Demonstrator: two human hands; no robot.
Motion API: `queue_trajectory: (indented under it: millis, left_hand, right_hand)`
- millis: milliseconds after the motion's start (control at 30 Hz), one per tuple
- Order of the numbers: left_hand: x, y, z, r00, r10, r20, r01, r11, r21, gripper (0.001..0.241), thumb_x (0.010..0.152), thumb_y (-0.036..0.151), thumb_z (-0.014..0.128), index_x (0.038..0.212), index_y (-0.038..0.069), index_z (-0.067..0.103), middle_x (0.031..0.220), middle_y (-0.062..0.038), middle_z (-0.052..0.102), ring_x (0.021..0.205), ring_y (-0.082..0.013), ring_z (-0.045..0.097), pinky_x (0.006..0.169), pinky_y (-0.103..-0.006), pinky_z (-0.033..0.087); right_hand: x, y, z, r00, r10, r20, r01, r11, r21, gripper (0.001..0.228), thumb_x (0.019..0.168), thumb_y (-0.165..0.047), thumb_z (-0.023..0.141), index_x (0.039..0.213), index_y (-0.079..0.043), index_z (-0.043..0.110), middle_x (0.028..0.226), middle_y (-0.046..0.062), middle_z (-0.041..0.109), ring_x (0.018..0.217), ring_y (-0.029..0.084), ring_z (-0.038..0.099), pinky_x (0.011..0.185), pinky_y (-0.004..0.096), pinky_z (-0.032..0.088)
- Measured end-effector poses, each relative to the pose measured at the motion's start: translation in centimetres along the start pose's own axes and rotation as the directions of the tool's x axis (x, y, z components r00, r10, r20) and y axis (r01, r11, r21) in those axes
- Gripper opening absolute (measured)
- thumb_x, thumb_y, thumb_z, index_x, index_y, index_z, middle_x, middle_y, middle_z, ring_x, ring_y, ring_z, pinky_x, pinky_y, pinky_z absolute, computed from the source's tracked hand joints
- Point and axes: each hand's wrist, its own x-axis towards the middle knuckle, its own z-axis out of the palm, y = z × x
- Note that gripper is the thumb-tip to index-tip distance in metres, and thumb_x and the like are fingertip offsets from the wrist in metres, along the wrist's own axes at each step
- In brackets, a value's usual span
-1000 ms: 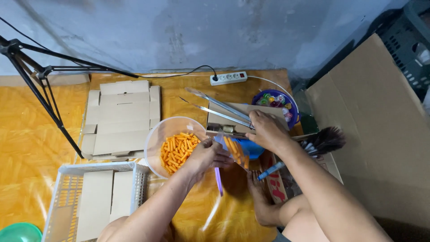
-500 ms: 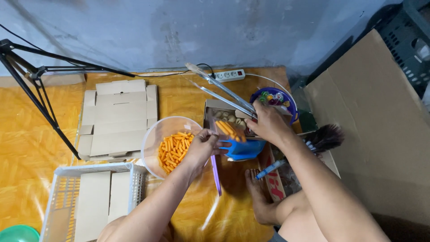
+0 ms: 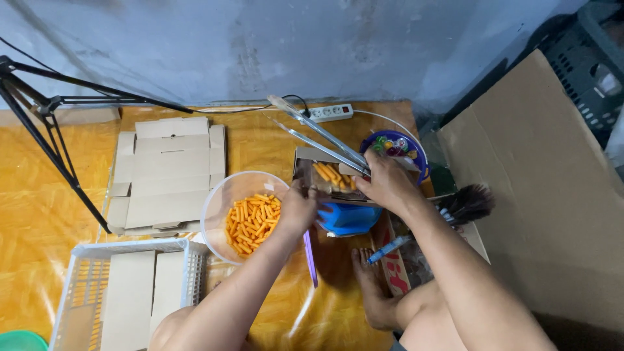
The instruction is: Packaging snack sticks into small cardboard boxes and assembling the boxes by hand.
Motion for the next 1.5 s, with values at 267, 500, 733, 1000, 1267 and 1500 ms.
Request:
queue_trajectory:
  millis: [267, 500, 733, 1000, 1267, 1500]
  left_hand:
    - [-0.1, -2.6, 0.5, 0.688, 0.715, 0.124, -0.399, 0.23, 0.888, 0.027, 0.087, 0.036, 0.059, 0.107, 0.019, 0.066, 0.097, -0.004, 0.061, 0.096, -0.0269, 0.06, 0.077, -0.0386, 0.047]
    - [0.6, -1.9, 0.6, 0.788, 0.42, 0.449, -0.538, 0.119, 0.834, 0.05, 0.097, 0.047, 0.056, 0.138, 0.018, 0.062, 0.156, -0.012, 0.049, 0.149, -0.0335, 0.034, 0.12, -0.0521, 0.022]
    - [0.9, -2.8, -0.2, 0.788, 0.405, 0.464, -0.56, 0.16, 0.813, 0.045, 0.099, 0.044, 0.055, 0.13, 0.013, 0.065, 0.15, -0.015, 0.053, 0.148, -0.0326, 0.038, 0.122, -0.0497, 0.023]
    - [2.0, -2.3, -2.8, 0.484, 0.856, 0.183, -0.557, 0.139, 0.819, 0.013, 0.094, 0.031, 0.06, 0.086, 0.02, 0.06, 0.08, 0.0, 0.058, 0.082, -0.0221, 0.064, 0.064, -0.0352, 0.05]
    - [2.7, -3.7, -3.5, 0.673, 0.729, 0.126, -0.511, 0.334, 0.792, 0.066, 0.09, 0.053, 0.067, 0.134, 0.005, 0.06, 0.132, -0.023, 0.057, 0.13, -0.0406, 0.052, 0.106, -0.0482, 0.041]
    - [2.7, -4.0, -3.3, 0.817, 0.571, 0.082, -0.449, 0.541, 0.711, 0.074, 0.085, 0.062, 0.071, 0.143, 0.016, 0.058, 0.147, -0.024, 0.049, 0.139, -0.0439, 0.049, 0.107, -0.052, 0.046]
  right_hand:
    - [0.0, 0.1, -0.1, 1.0, -0.014, 0.005, 0.014, 1.0, 0.025, 0.04, 0.092, -0.04, 0.071, 0.108, -0.005, 0.06, 0.087, 0.021, 0.07, 0.085, 0.04, 0.073, 0.068, 0.05, 0.057]
    - [-0.1, 0.2, -0.3, 0.998, -0.056, 0.018, 0.056, 0.998, 0.025, 0.042, 0.089, -0.038, 0.074, 0.11, -0.004, 0.059, 0.089, 0.022, 0.069, 0.086, 0.042, 0.072, 0.068, 0.052, 0.057]
    - [-1.1, -1.0, -2.5, 0.994, -0.044, 0.104, 0.036, 0.997, 0.072, 0.05, 0.087, -0.04, 0.076, 0.112, -0.002, 0.057, 0.094, 0.024, 0.067, 0.089, 0.043, 0.07, 0.07, 0.053, 0.055]
    - [-1.8, 0.1, -2.8, 0.964, 0.005, 0.264, -0.033, 0.994, 0.101, 0.058, 0.091, -0.035, 0.072, 0.132, 0.003, 0.055, 0.12, 0.026, 0.066, 0.107, 0.04, 0.068, 0.082, 0.05, 0.057]
    - [-0.9, 1.8, -0.6, 0.966, -0.066, 0.25, 0.062, 0.998, 0.026, 0.06, 0.089, -0.034, 0.076, 0.13, 0.005, 0.055, 0.127, 0.024, 0.06, 0.117, 0.039, 0.062, 0.09, 0.049, 0.056]
    - [-0.5, 2.5, 1.1, 0.973, -0.118, 0.199, 0.127, 0.991, -0.037, 0.059, 0.082, -0.038, 0.082, 0.123, -0.001, 0.061, 0.122, 0.014, 0.059, 0.115, 0.034, 0.058, 0.092, 0.045, 0.053]
